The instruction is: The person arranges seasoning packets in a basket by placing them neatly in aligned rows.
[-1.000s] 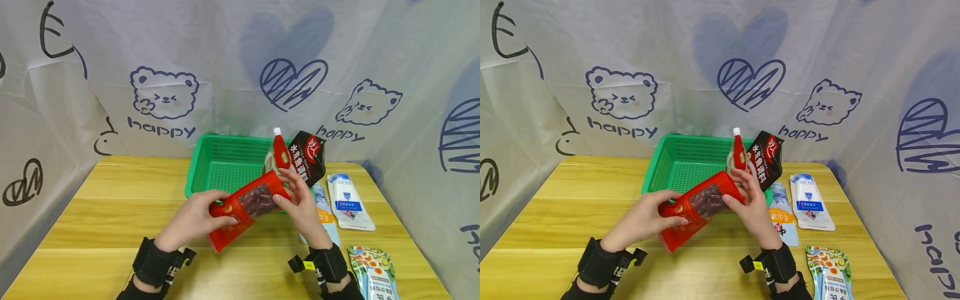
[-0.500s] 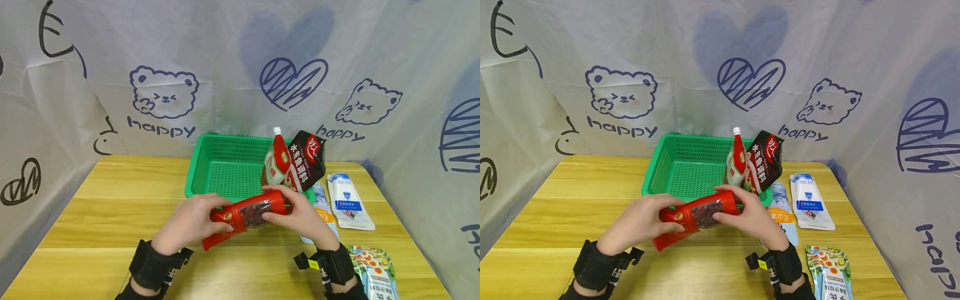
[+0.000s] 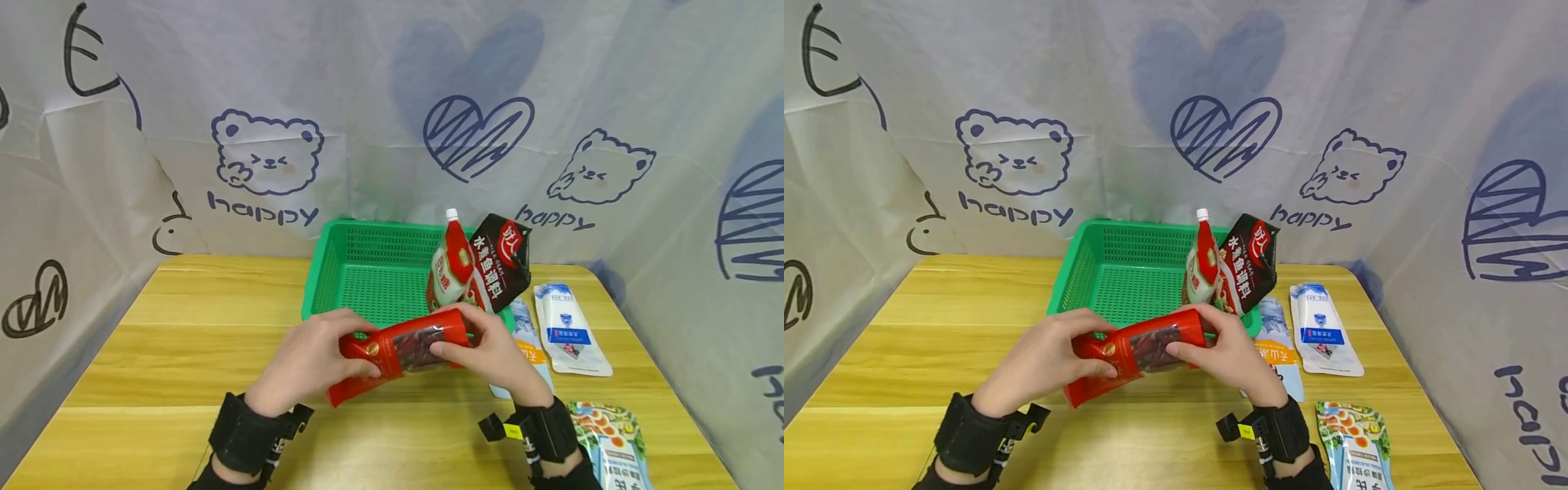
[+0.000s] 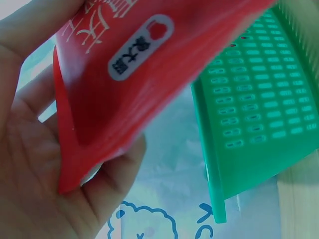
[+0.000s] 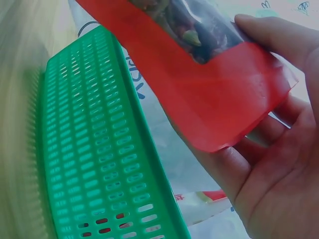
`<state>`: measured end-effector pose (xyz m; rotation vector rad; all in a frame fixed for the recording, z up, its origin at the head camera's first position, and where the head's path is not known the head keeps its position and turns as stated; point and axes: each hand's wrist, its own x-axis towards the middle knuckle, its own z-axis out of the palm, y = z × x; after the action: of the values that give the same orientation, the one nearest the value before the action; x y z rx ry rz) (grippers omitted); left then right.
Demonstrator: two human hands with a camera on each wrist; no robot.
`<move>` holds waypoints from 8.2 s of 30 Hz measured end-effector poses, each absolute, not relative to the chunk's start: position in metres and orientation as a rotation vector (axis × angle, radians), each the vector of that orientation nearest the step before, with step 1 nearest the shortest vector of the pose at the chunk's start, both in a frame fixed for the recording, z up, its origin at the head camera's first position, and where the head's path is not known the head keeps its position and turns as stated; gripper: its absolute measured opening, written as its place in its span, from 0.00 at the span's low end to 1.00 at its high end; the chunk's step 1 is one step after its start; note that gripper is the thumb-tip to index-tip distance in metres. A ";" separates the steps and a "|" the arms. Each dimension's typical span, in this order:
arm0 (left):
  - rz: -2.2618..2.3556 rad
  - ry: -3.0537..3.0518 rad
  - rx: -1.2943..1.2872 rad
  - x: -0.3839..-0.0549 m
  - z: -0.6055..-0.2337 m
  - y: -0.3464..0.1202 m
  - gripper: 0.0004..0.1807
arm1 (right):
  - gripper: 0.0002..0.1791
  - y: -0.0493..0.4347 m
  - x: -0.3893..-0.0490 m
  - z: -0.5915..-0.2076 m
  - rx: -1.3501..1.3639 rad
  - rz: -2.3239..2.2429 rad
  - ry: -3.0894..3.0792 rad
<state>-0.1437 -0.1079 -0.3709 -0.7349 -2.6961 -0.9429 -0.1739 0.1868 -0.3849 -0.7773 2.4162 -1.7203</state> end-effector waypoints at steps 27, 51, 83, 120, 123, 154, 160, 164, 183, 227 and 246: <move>-1.863 -2.274 -0.407 -0.153 -0.372 -0.112 0.22 | 0.24 0.170 -0.169 -0.391 -0.552 -2.169 2.357; -1.401 -2.569 -0.532 -0.150 -0.368 -0.114 0.26 | 0.27 0.165 -0.167 -0.384 -1.074 -1.456 2.637; -1.581 -2.329 -0.451 -0.147 -0.366 -0.111 0.32 | 0.28 0.157 -0.164 -0.397 -0.992 -1.755 2.506; -1.542 -2.590 -0.714 -0.147 -0.374 -0.102 0.26 | 0.34 0.164 -0.165 -0.387 -0.883 -2.097 2.337; -1.439 -2.647 -0.769 -0.147 -0.374 -0.104 0.24 | 0.32 0.169 -0.164 -0.382 -0.900 -2.061 2.381; -1.172 -2.800 -0.975 -0.149 -0.380 -0.105 0.23 | 0.20 0.164 -0.157 -0.372 -1.015 -1.529 2.533; -1.288 -2.732 -0.921 -0.150 -0.378 -0.107 0.25 | 0.20 0.166 -0.157 -0.360 -0.971 -1.561 2.587; -1.372 -2.608 -0.812 -0.149 -0.375 -0.111 0.28 | 0.21 0.169 -0.160 -0.349 -0.936 -1.572 2.617; -1.211 -2.378 -0.444 -0.163 -0.382 -0.128 0.24 | 0.19 0.145 -0.214 -0.285 -0.842 -1.411 3.216; -0.833 -2.636 -0.612 -0.166 -0.402 -0.121 0.12 | 0.20 0.098 -0.301 -0.317 -0.284 -0.524 3.207; -0.846 -2.621 -0.630 -0.166 -0.402 -0.118 0.12 | 0.33 0.111 -0.263 -0.304 -0.402 -0.685 3.311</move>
<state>-0.1663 -0.1178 -0.4015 -0.6298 -2.6206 -0.8463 -0.2635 0.1106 -0.3038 -0.4019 3.3115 -0.6846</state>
